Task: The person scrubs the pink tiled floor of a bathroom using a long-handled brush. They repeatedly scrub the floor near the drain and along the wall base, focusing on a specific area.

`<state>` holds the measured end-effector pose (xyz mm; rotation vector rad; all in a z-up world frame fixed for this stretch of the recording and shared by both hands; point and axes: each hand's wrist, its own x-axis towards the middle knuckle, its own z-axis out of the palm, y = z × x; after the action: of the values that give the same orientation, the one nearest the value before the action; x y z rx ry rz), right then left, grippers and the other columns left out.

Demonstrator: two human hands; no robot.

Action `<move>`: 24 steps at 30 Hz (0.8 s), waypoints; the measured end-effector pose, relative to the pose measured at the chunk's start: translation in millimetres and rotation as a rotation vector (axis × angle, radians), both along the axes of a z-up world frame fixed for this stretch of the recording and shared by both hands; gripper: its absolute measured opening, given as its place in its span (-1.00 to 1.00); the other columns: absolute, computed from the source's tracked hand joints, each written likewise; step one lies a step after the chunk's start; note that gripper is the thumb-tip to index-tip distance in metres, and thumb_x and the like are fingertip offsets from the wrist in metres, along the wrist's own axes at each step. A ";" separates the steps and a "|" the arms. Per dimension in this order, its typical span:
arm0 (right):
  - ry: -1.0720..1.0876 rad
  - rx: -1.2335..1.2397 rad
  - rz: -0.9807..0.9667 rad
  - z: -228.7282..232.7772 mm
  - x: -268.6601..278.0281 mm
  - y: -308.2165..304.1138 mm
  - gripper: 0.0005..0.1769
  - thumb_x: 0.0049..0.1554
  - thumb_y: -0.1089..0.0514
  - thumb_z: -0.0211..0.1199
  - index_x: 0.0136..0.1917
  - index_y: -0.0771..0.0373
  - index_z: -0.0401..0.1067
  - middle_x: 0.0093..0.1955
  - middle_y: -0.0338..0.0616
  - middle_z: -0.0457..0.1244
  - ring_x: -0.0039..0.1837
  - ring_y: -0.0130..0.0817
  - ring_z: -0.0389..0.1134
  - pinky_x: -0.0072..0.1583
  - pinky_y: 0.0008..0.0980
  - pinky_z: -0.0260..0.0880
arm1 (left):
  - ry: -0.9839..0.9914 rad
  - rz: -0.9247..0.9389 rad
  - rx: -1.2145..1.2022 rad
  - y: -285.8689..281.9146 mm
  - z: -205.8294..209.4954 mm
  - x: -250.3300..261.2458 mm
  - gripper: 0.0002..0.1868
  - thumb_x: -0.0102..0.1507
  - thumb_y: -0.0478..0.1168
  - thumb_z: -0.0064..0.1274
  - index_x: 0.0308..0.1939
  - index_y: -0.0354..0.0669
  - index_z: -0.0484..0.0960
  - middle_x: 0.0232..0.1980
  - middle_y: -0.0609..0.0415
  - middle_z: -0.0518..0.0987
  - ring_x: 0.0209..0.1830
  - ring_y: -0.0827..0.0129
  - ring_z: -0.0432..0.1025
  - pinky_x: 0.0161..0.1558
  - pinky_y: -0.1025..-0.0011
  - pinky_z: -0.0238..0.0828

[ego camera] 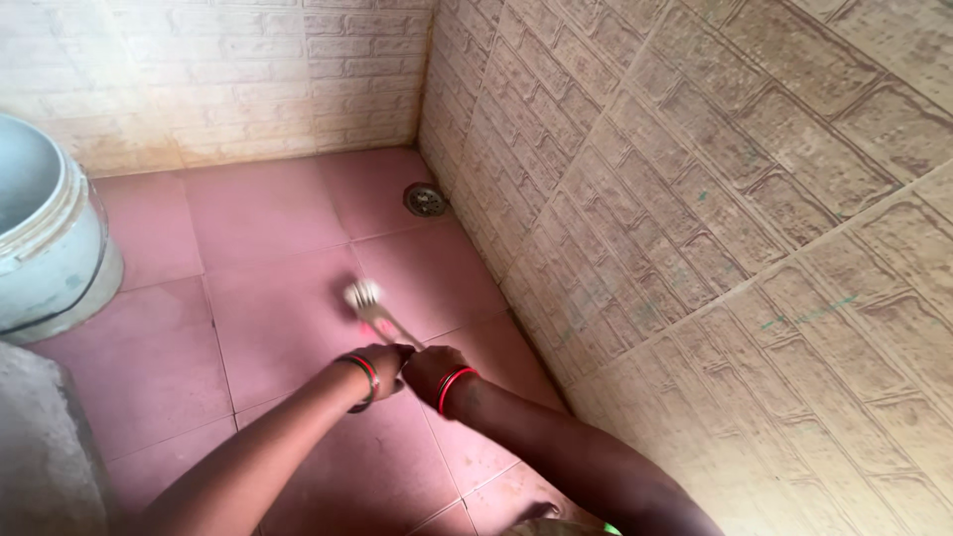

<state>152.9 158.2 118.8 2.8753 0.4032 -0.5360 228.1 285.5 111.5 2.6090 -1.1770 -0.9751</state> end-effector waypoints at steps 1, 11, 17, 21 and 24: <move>0.030 -0.021 0.030 -1.8 4.0 -6.9 -0.83 0.07 0.31 0.27 -0.03 0.35 0.55 -0.07 0.12 0.43 0.02 -0.01 0.49 0.00 -0.10 0.53 | -0.032 0.013 0.013 7.8 15.3 -1.5 -0.26 0.29 -0.09 0.13 0.49 0.00 0.15 0.42 0.00 0.38 0.36 0.09 0.34 0.33 0.16 0.31; 0.080 0.006 -0.026 43.1 13.7 -28.4 -0.87 0.17 0.27 0.19 -0.03 0.29 0.52 -0.11 0.10 0.41 -0.06 0.02 0.50 -0.10 -0.04 0.53 | -0.168 -0.210 0.156 25.8 48.9 22.5 -0.31 0.29 -0.03 0.14 0.45 -0.08 0.29 0.46 0.04 0.39 0.43 0.14 0.30 0.36 0.14 0.29; -0.105 0.030 0.009 -17.8 47.2 -18.3 -0.85 0.13 0.32 0.20 -0.11 0.35 0.59 -0.07 0.14 0.40 -0.01 -0.01 0.50 -0.06 -0.12 0.56 | -0.327 -0.215 0.220 26.0 12.4 39.7 -0.32 0.26 -0.09 0.18 0.41 -0.11 0.31 0.42 0.06 0.39 0.42 0.16 0.27 0.34 0.07 0.21; 0.066 -0.050 0.028 20.0 22.4 -24.4 -0.86 0.16 0.31 0.20 -0.05 0.32 0.56 -0.06 0.15 0.41 -0.01 0.05 0.49 -0.06 -0.04 0.53 | -0.289 -0.191 0.188 37.0 37.1 50.0 -0.22 0.21 0.03 0.26 0.42 -0.11 0.28 0.43 0.05 0.37 0.46 0.15 0.22 0.36 0.06 0.19; 0.150 -0.024 0.000 34.6 10.3 -26.6 -0.83 0.14 0.33 0.21 0.02 0.32 0.53 -0.06 0.15 0.40 -0.01 0.06 0.50 -0.08 -0.03 0.54 | -0.269 -0.182 0.148 29.2 47.5 51.5 -0.12 0.17 0.07 0.33 0.43 -0.15 0.23 0.46 0.00 0.31 0.51 0.12 0.13 0.36 0.06 0.15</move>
<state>163.2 131.6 153.4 2.8217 0.4157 -0.7549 279.6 314.7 159.0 2.8614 -1.4791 -0.7835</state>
